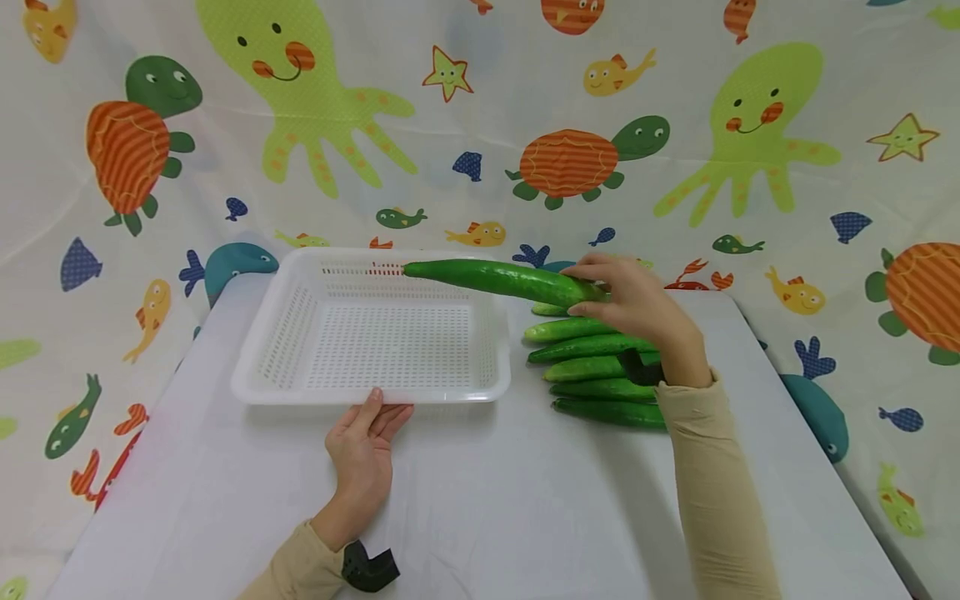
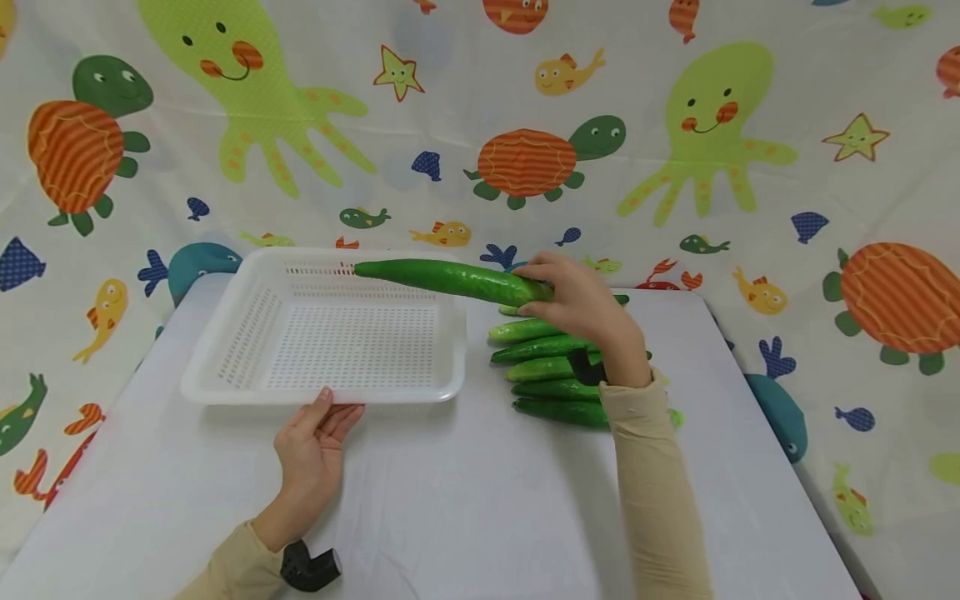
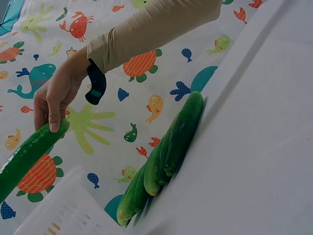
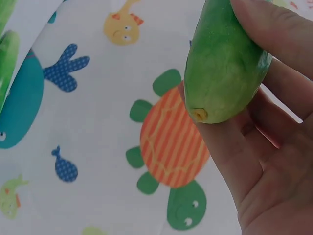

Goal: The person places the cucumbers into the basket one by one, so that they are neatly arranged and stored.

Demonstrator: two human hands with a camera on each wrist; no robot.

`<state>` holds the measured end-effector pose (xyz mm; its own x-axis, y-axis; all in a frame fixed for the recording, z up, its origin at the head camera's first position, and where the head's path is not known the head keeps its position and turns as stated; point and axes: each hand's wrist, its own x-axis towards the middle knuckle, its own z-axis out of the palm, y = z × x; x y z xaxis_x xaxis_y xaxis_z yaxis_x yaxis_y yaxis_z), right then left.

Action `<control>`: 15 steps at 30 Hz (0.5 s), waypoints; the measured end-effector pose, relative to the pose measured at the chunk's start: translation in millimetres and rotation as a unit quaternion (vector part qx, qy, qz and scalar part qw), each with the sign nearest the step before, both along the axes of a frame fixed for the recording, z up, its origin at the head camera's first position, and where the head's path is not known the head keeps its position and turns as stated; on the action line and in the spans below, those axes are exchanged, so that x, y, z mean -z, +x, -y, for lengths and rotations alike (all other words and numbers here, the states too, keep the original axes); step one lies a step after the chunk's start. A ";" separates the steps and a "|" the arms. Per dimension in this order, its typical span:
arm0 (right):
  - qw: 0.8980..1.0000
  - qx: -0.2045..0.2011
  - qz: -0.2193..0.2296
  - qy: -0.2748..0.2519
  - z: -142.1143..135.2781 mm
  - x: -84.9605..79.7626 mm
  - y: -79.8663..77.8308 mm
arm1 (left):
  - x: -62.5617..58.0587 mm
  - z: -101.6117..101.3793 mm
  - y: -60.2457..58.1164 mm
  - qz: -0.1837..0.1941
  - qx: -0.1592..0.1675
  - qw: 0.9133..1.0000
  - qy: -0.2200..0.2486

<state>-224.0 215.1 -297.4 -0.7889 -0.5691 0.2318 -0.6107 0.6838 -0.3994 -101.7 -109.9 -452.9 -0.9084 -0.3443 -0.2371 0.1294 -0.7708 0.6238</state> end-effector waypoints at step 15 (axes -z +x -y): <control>0.999 -0.020 -0.010 0.049 69.6 -18.4 -46.9 | 0.2 -2.1 0.3 -0.002 0.004 1.000 -0.018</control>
